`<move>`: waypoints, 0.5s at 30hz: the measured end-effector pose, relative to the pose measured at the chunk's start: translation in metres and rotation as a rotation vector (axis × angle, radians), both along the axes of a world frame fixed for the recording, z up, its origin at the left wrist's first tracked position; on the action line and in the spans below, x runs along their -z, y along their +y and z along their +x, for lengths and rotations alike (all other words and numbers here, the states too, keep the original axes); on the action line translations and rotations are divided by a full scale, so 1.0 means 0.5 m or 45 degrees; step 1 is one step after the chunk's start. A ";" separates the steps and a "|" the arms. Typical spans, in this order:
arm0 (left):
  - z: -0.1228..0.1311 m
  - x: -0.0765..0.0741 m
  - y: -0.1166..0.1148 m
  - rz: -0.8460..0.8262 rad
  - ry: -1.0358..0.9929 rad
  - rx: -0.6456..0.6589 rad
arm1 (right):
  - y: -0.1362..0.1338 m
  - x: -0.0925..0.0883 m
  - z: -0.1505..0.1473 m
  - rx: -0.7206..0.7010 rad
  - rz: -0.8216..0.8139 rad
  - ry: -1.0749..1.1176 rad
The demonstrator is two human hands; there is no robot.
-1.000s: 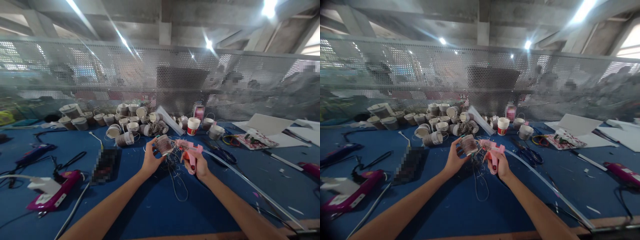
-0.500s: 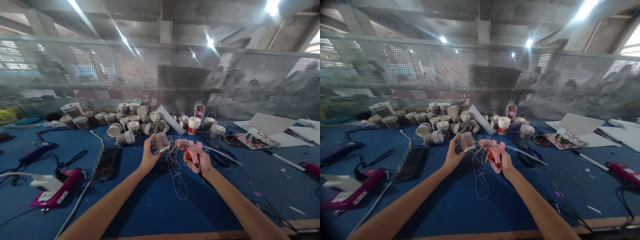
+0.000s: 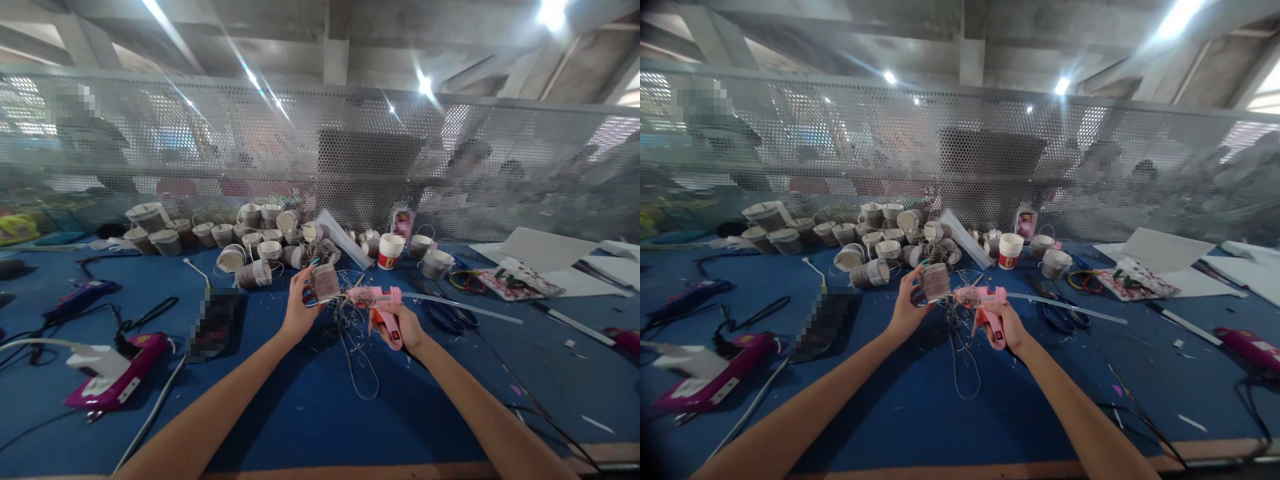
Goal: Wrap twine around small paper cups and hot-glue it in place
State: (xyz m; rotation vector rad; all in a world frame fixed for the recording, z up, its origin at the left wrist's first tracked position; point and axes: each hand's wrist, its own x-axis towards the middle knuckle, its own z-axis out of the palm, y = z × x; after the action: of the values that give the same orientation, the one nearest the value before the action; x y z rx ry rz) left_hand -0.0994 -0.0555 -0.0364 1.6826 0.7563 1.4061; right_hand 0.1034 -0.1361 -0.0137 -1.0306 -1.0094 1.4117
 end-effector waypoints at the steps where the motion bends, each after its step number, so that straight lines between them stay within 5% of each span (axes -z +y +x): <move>1: 0.000 -0.001 -0.001 -0.003 0.000 -0.002 | -0.001 -0.001 0.000 0.000 0.000 -0.003; 15: 0.001 -0.003 -0.007 0.019 0.045 -0.016 | -0.005 0.002 -0.007 0.074 -0.053 -0.035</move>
State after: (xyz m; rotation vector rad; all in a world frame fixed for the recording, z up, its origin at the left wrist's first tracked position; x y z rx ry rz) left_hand -0.0989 -0.0590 -0.0348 1.7210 0.7792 1.3973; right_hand 0.1002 -0.1384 -0.0145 -1.1046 -0.9658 1.3793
